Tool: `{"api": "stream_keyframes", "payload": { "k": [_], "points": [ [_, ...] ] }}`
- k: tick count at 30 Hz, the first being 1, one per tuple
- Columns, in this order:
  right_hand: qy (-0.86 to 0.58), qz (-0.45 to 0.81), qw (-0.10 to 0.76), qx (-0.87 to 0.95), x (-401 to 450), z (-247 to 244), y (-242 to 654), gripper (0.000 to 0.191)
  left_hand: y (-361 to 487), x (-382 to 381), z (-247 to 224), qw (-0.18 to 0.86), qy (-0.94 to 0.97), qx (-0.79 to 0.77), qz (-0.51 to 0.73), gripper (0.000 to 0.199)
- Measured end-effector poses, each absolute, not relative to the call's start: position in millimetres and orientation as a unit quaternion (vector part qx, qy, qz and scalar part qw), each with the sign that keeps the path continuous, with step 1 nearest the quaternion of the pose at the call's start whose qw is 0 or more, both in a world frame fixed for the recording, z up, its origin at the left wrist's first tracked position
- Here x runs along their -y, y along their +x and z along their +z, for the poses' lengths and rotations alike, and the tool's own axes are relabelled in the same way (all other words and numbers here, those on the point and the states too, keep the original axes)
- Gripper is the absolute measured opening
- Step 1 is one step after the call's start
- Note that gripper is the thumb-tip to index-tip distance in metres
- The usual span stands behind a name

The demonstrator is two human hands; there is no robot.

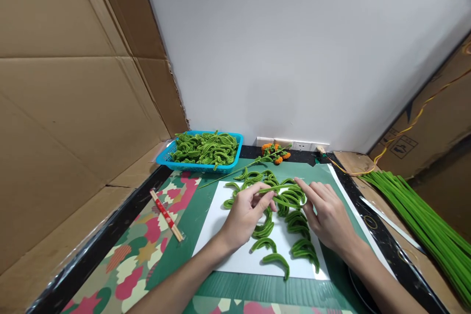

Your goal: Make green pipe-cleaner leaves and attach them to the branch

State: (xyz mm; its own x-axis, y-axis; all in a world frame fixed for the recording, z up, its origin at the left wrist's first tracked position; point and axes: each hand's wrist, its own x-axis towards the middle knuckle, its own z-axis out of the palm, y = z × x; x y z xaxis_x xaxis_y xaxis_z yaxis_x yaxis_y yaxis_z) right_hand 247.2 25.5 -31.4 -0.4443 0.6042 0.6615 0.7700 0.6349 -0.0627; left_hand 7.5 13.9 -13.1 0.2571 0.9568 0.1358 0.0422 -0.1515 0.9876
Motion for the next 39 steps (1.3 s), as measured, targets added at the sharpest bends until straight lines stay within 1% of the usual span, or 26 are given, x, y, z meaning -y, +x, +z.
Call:
{"api": "stream_keyframes", "payload": {
  "k": [2, 8, 14, 17, 21, 24, 26, 28, 31, 33, 35, 39],
  "points": [
    [-0.414, -0.120, 0.339, 0.836, -25.8, -30.9, 248.1, 0.052, 7.2, -16.4, -13.7, 0.514, 0.593, -0.411, 0.464, 0.032],
    [-0.421, -0.120, 0.347, 0.830, -25.1, -29.5, 249.3, 0.058, 6.1, -18.0, -9.8, 0.477, 0.594, -0.435, 0.480, 0.029],
    [-0.427, -0.146, 0.320, 0.833, -25.6, -32.6, 251.5, 0.046, 7.3, -18.5, -7.4, 0.504, 0.561, -0.428, 0.498, 0.039],
    [-0.430, -0.151, 0.313, 0.833, -26.3, -33.0, 252.9, 0.044, 7.9, -20.1, -6.6, 0.501, 0.551, -0.432, 0.508, 0.042],
    [-0.424, -0.118, 0.354, 0.825, -26.0, -30.1, 251.8, 0.049, 7.4, -21.1, -6.5, 0.501, 0.542, -0.437, 0.514, 0.041],
    [-0.407, -0.031, 0.425, 0.808, -24.9, -26.2, 249.8, 0.052, 5.9, -21.6, -5.5, 0.509, 0.535, -0.440, 0.511, 0.044],
    [-0.372, 0.022, 0.466, 0.803, -24.6, -24.4, 250.2, 0.048, 4.5, -22.0, -4.3, 0.523, 0.526, -0.446, 0.500, 0.047],
    [-0.332, 0.027, 0.478, 0.813, -25.2, -24.1, 253.2, 0.039, 2.8, -22.5, -3.4, 0.542, 0.515, -0.454, 0.484, 0.051],
    [-0.294, -0.047, 0.443, 0.846, -27.3, -24.7, 260.3, 0.026, -0.4, -23.1, -3.3, 0.563, 0.502, -0.458, 0.470, 0.051],
    [-0.284, -0.093, 0.412, 0.861, -28.3, -24.7, 264.3, 0.016, -2.5, -23.4, -3.5, 0.567, 0.499, -0.455, 0.471, 0.046],
    [-0.284, -0.109, 0.395, 0.867, -28.1, -24.2, 266.5, 0.008, -3.9, -23.7, -2.9, 0.569, 0.500, -0.450, 0.472, 0.042],
    [-0.296, -0.122, 0.397, 0.860, -26.0, -25.3, 266.6, 0.010, -4.1, -24.4, 0.1, 0.573, 0.515, -0.437, 0.464, 0.045]
  ]
}}
